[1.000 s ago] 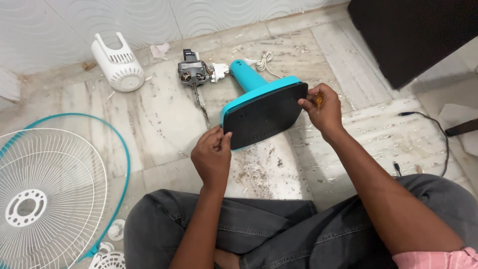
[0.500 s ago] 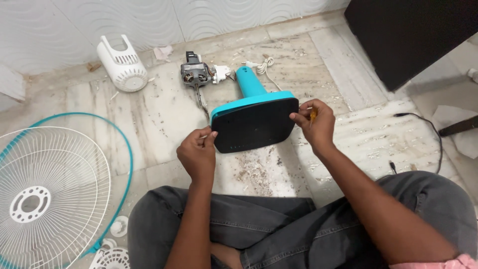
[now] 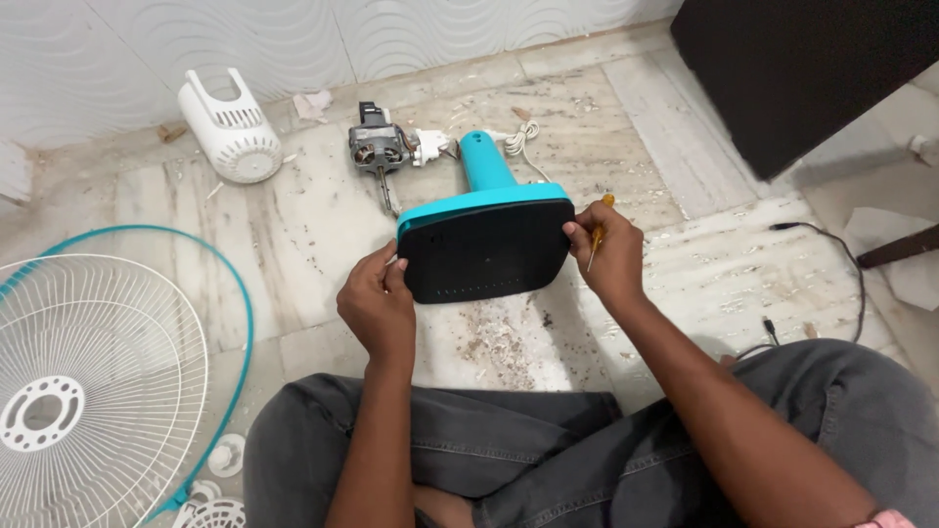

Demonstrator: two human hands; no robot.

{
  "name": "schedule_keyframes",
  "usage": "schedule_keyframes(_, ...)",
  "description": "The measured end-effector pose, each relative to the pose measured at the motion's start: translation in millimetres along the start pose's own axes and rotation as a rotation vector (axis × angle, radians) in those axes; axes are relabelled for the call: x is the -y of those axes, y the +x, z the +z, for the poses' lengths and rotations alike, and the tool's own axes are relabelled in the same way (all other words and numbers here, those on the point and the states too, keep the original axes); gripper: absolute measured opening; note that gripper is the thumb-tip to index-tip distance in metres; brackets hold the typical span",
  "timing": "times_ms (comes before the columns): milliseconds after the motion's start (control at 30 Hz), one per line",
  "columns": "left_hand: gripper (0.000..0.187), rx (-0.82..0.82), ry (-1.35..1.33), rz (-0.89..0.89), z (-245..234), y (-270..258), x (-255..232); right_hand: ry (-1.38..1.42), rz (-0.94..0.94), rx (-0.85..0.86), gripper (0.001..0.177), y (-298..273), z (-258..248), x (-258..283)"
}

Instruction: The person sits on the floor and uses a screwdriver to tighten screws on the internal components of a disassembled teal fan base. They then attach the black rear cover to the fan base and secure it with screws.

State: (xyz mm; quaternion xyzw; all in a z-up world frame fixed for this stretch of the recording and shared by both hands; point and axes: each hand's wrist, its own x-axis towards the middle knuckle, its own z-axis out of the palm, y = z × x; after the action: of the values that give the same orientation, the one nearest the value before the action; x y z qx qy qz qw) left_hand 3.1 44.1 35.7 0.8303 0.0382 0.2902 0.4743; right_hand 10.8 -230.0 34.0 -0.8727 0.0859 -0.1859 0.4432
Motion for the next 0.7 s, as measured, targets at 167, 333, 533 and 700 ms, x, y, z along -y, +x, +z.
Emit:
schedule_keyframes(167,0.02,0.014,0.025,-0.006,-1.2,0.5,-3.0,0.038,0.024,0.006,0.017,0.3,-1.0,4.2)
schedule_keyframes(333,0.02,0.029,0.022,-0.033,-1.1,0.0,-6.0,-0.05,0.029,0.0,0.016,0.2,-1.4,5.1)
schedule_keyframes(533,0.017,0.015,0.031,-0.03,0.2,1.8,-7.7,-0.032,0.062,-0.011,0.017,0.4,0.7,5.9)
schedule_keyframes(700,0.012,-0.031,0.02,0.043,0.3,1.8,-9.0,-0.048,0.043,-0.026,0.016,-1.2,1.3,4.8)
